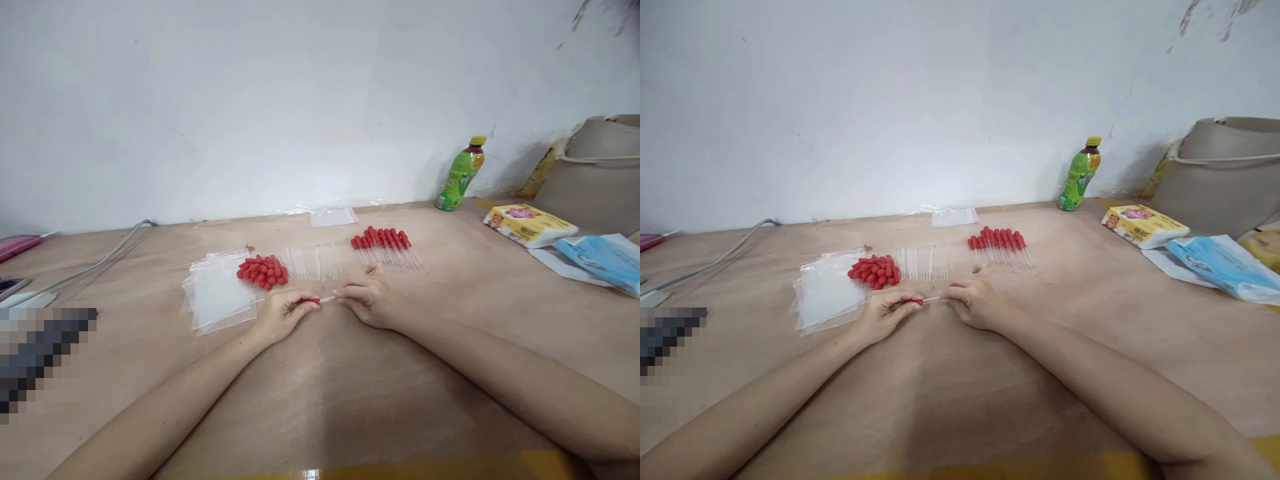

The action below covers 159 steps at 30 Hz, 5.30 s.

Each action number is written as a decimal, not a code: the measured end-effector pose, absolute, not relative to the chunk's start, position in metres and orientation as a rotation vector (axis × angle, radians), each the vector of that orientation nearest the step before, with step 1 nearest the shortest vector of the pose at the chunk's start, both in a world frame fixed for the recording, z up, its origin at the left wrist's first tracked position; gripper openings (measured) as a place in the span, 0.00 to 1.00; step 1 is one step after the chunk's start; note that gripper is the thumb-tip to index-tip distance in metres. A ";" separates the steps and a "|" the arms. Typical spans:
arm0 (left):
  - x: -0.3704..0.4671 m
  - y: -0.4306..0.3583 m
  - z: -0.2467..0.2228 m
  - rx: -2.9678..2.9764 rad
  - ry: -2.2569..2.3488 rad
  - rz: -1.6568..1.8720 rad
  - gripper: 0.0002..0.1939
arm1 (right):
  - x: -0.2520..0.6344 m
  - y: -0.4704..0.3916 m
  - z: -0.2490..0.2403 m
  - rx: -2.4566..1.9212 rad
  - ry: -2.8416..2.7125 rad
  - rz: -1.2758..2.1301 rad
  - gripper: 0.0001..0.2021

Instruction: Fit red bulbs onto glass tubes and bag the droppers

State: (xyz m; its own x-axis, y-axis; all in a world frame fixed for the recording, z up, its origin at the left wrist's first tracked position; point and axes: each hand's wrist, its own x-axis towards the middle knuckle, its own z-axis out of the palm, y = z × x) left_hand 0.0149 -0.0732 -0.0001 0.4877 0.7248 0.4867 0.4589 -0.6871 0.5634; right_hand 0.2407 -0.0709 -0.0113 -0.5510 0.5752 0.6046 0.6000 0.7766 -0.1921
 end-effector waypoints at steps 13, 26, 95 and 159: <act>0.021 -0.071 -0.002 2.596 1.013 0.918 0.08 | 0.238 -0.072 -0.008 -0.889 -2.353 -0.210 0.12; 0.020 -0.065 -0.004 2.656 0.979 1.124 0.10 | 0.244 -0.064 -0.011 -0.728 -2.337 -0.197 0.10; 0.021 -0.067 -0.008 2.726 1.084 0.908 0.07 | 0.265 -0.003 0.010 -2.033 -1.830 -0.242 0.19; -0.068 0.033 0.087 2.629 1.504 0.090 0.14 | 0.253 -0.068 -0.019 -1.224 -2.113 -0.251 0.11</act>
